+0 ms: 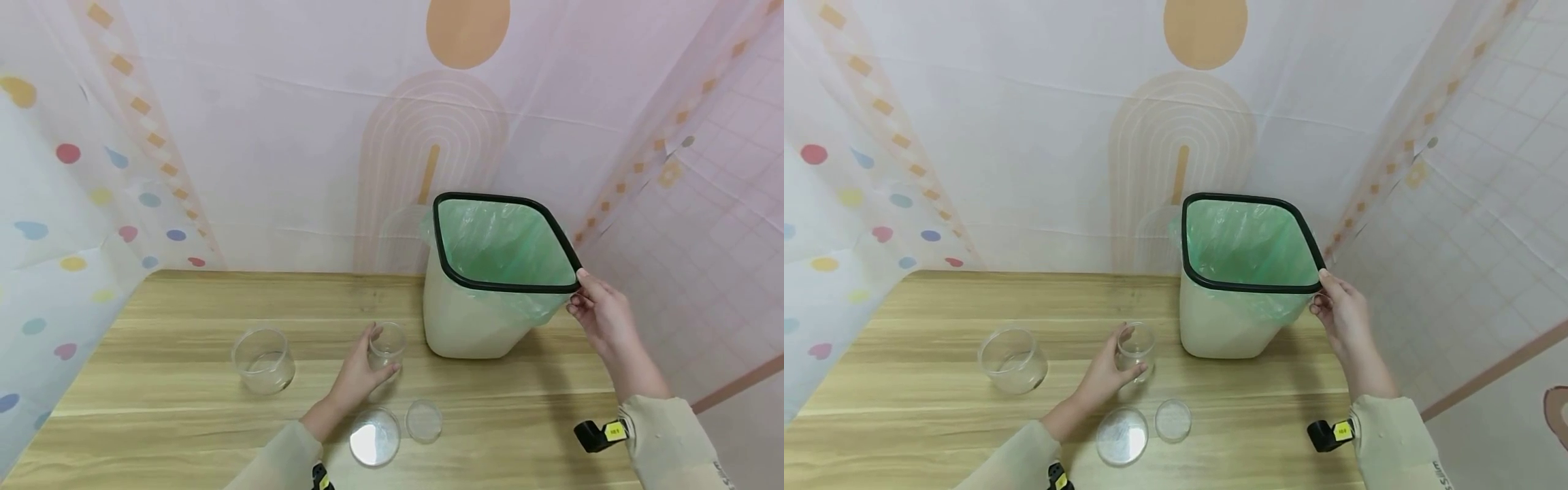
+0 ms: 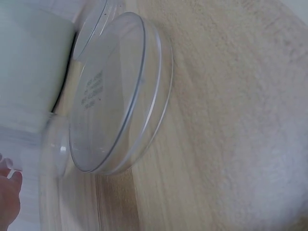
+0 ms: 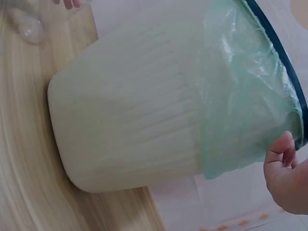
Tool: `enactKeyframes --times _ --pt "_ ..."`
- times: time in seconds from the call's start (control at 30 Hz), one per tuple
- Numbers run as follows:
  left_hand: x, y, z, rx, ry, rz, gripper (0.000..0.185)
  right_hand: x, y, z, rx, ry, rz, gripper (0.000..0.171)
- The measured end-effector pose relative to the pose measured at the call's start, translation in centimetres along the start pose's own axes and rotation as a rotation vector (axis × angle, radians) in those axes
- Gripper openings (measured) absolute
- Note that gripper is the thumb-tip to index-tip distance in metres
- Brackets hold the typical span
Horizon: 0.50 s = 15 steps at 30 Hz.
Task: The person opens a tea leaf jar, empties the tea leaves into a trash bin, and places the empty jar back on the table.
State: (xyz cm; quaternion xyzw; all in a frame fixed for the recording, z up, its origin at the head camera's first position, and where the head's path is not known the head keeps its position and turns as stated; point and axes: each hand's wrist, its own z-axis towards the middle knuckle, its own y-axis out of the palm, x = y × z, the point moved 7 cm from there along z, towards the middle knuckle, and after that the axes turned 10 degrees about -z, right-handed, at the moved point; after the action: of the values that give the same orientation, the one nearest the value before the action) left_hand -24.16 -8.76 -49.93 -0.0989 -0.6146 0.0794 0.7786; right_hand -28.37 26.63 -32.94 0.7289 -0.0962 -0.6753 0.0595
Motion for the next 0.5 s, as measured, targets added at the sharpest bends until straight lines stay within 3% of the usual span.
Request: enactKeyframes --times 0.27,0.5 --pt "-0.2 -0.2 -0.4 -0.026 -0.062 -0.022 0.099 0.6 0.1 -0.2 0.043 -0.009 -0.041 0.020" --pt "-0.2 -0.4 -1.2 -0.077 -0.059 0.032 0.093 0.9 -0.4 -0.8 0.089 -0.073 -0.141 0.035"
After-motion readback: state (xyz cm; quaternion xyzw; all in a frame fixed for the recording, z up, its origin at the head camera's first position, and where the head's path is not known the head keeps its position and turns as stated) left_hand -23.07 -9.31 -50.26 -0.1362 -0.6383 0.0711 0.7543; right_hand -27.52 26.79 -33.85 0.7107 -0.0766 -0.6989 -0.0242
